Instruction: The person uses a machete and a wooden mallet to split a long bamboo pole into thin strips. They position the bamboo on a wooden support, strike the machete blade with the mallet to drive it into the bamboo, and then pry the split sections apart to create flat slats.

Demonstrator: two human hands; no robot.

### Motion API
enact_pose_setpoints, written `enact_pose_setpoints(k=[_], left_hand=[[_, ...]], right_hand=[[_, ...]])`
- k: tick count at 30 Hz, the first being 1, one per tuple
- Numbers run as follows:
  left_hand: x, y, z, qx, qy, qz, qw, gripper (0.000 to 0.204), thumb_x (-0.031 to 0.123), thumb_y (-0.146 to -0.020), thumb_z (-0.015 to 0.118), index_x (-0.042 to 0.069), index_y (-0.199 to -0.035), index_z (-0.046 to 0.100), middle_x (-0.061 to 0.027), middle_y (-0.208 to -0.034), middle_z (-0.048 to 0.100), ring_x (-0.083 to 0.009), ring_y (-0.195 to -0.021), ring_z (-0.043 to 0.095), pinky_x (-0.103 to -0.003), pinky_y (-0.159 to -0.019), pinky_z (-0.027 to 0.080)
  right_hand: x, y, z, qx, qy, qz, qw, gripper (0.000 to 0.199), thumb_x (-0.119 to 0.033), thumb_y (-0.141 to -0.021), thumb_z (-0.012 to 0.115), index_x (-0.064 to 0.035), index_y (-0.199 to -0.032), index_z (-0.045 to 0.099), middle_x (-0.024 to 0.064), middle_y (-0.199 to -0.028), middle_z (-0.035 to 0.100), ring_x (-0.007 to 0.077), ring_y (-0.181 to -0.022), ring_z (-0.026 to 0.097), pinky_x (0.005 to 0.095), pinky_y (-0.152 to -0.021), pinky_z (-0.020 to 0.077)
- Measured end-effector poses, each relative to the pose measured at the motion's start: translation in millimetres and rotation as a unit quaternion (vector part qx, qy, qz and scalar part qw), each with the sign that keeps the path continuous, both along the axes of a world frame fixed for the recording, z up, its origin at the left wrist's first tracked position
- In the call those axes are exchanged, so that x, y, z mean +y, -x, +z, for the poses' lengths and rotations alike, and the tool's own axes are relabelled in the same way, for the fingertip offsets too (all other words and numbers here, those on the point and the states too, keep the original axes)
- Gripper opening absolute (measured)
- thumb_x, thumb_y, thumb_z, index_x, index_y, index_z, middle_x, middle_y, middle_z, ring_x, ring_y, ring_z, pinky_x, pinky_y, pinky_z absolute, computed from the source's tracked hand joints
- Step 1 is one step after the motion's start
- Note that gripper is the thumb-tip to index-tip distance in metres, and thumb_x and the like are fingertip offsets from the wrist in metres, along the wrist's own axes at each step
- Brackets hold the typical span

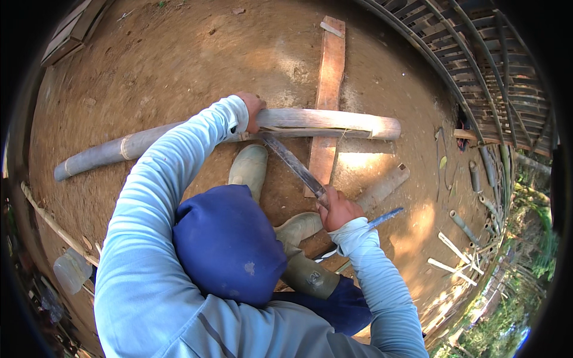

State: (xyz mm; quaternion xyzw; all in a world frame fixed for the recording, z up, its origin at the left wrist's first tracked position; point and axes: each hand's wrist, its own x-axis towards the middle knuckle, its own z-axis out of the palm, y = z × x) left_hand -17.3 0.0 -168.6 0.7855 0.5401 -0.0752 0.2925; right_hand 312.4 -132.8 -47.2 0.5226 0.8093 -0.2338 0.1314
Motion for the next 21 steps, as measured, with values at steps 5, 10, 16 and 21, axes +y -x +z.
enact_pose_setpoints(k=[5, 10, 16, 21], left_hand=[[-1, 0, -2, 0.008, -0.002, -0.007, 1.0, 0.061, 0.034, -0.061, 0.074, 0.005, -0.114, 0.063, -0.0198, -0.107, 0.064, -0.0376, -0.1, 0.062, -0.043, -0.089, 0.05], [-11, -7, 6, 0.028, -0.03, 0.005, 0.999, 0.059, 0.033, -0.064, 0.074, 0.005, -0.113, 0.062, -0.019, -0.109, 0.062, -0.0383, -0.101, 0.062, -0.044, -0.088, 0.052], [-24, -16, 10, 0.057, -0.011, 0.028, 0.998, 0.058, 0.037, -0.071, 0.073, 0.005, -0.116, 0.058, -0.0209, -0.102, 0.065, -0.0388, -0.097, 0.064, -0.045, -0.085, 0.052], [-39, -19, 6, 0.058, -0.034, 0.04, 0.997, 0.056, 0.037, -0.076, 0.072, 0.001, -0.115, 0.054, -0.0217, -0.099, 0.067, -0.0386, -0.095, 0.064, -0.045, -0.085, 0.052]], right_hand=[[12, 11, -2, -0.045, -0.001, 0.008, 0.999, 0.04, -0.033, -0.089, 0.061, -0.0085, -0.116, 0.048, 0.0232, -0.092, 0.063, 0.0428, -0.081, 0.065, 0.051, -0.07, 0.0516], [34, 35, 8, -0.097, 0.039, 0.028, 0.994, 0.039, -0.039, -0.092, 0.055, -0.0071, -0.115, 0.05, 0.0232, -0.094, 0.064, 0.0429, -0.085, 0.065, 0.0506, -0.075, 0.052], [63, 60, 3, -0.154, 0.087, 0.013, 0.984, 0.04, -0.042, -0.096, 0.047, -0.0066, -0.113, 0.054, 0.0219, -0.098, 0.067, 0.0413, -0.091, 0.064, 0.0494, -0.082, 0.0502], [65, 53, 6, -0.175, 0.096, 0.007, 0.98, 0.042, -0.042, -0.096, 0.046, -0.0057, -0.116, 0.054, 0.0208, -0.102, 0.067, 0.0379, -0.098, 0.064, 0.0468, -0.087, 0.0492]])
